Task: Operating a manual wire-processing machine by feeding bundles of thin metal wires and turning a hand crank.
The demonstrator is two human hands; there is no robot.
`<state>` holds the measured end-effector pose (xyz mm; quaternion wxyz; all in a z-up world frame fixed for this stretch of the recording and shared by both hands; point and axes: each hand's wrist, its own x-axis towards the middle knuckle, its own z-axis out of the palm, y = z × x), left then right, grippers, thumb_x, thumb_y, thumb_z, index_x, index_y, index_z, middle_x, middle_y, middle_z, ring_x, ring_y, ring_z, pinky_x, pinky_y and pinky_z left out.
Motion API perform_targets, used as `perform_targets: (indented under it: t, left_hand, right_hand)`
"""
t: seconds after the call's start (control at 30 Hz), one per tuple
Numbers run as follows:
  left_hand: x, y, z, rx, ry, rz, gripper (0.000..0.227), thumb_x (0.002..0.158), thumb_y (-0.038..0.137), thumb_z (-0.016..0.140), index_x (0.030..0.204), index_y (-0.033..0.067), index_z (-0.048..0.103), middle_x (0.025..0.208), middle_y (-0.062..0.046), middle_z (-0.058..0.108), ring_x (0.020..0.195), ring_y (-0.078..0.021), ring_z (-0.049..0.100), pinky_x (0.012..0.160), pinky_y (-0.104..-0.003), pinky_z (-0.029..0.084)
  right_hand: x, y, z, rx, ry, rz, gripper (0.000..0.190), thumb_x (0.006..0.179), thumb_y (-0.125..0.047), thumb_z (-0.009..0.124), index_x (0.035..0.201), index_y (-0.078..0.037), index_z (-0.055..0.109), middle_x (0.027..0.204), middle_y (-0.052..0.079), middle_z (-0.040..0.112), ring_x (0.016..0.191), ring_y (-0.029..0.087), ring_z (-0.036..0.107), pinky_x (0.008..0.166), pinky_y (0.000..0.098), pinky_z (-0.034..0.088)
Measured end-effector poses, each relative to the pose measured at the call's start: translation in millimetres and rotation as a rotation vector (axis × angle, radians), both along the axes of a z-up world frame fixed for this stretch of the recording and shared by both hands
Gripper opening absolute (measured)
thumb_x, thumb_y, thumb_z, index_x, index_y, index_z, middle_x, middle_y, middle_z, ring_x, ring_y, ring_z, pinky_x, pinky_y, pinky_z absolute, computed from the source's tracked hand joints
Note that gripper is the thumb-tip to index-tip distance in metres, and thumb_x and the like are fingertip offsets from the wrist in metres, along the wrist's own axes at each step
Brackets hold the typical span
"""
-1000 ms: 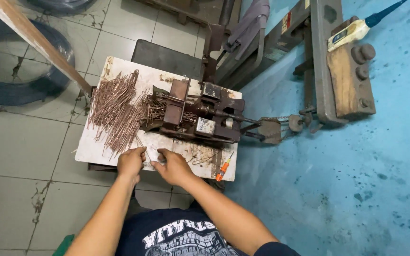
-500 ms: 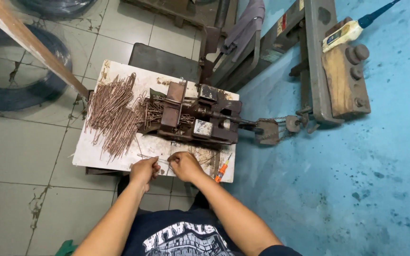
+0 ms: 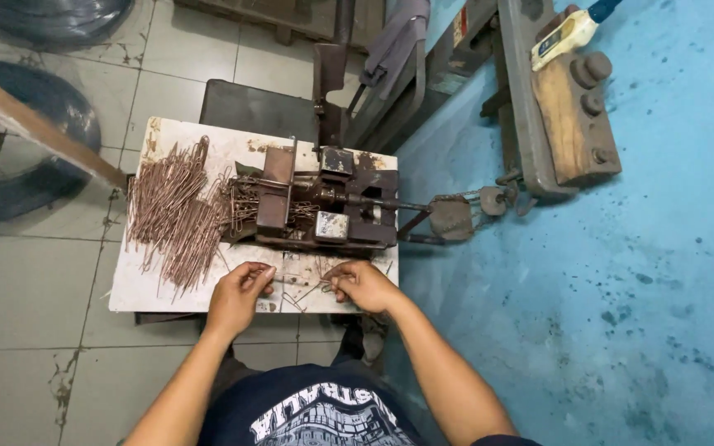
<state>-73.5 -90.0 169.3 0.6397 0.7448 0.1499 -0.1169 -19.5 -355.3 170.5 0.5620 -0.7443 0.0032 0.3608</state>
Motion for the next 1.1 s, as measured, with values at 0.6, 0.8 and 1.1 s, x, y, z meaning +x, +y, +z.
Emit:
perform_targets:
  t: [0.6,0.8,1.1]
  left_hand:
    - [96.5,-6.9,48.1,0.352,-0.868,-0.028,0.026,0.104,0.010,0.060,0.126,-0.0042,0.063,0.104,-0.027,0.067,0.095,-0.0475,0.067,0.081,-0.053,0.054]
    - [101.8,-1.5,43.4,0.771,-0.817,-0.239,0.038,0.107,0.034,0.050,0.142,0.0224,0.058,0.107,-0.007,0.063,0.095,-0.0311,0.068,0.078,-0.043,0.048]
    - [101.2,-1.7,53.1,1.169,-0.819,-0.319,0.045,0.104,0.051,0.042,0.140,0.0299,0.059,0.100,-0.003,0.057,0.086,-0.0254,0.066,0.080,-0.043,0.043]
  right_hand:
    - [86.0,-12.4,102.4,-0.453,-0.930,-0.154,0.012,0.085,-0.016,0.078,0.095,-0.011,0.080,0.069,0.007,0.067,0.065,0.022,0.069,0.063,0.0315,0.055]
    - [103.7,6.1,103.7,-0.513,-0.743,0.021,0.015,0.087,-0.022,0.073,0.097,-0.013,0.080,0.083,0.010,0.074,0.083,0.030,0.074,0.075,0.0398,0.059]
    - [100.4,25.3,106.2,-0.425,-0.738,0.029,0.015,0.085,-0.019,0.070,0.095,-0.011,0.079,0.081,0.011,0.072,0.080,0.028,0.073,0.072,0.0375,0.058]
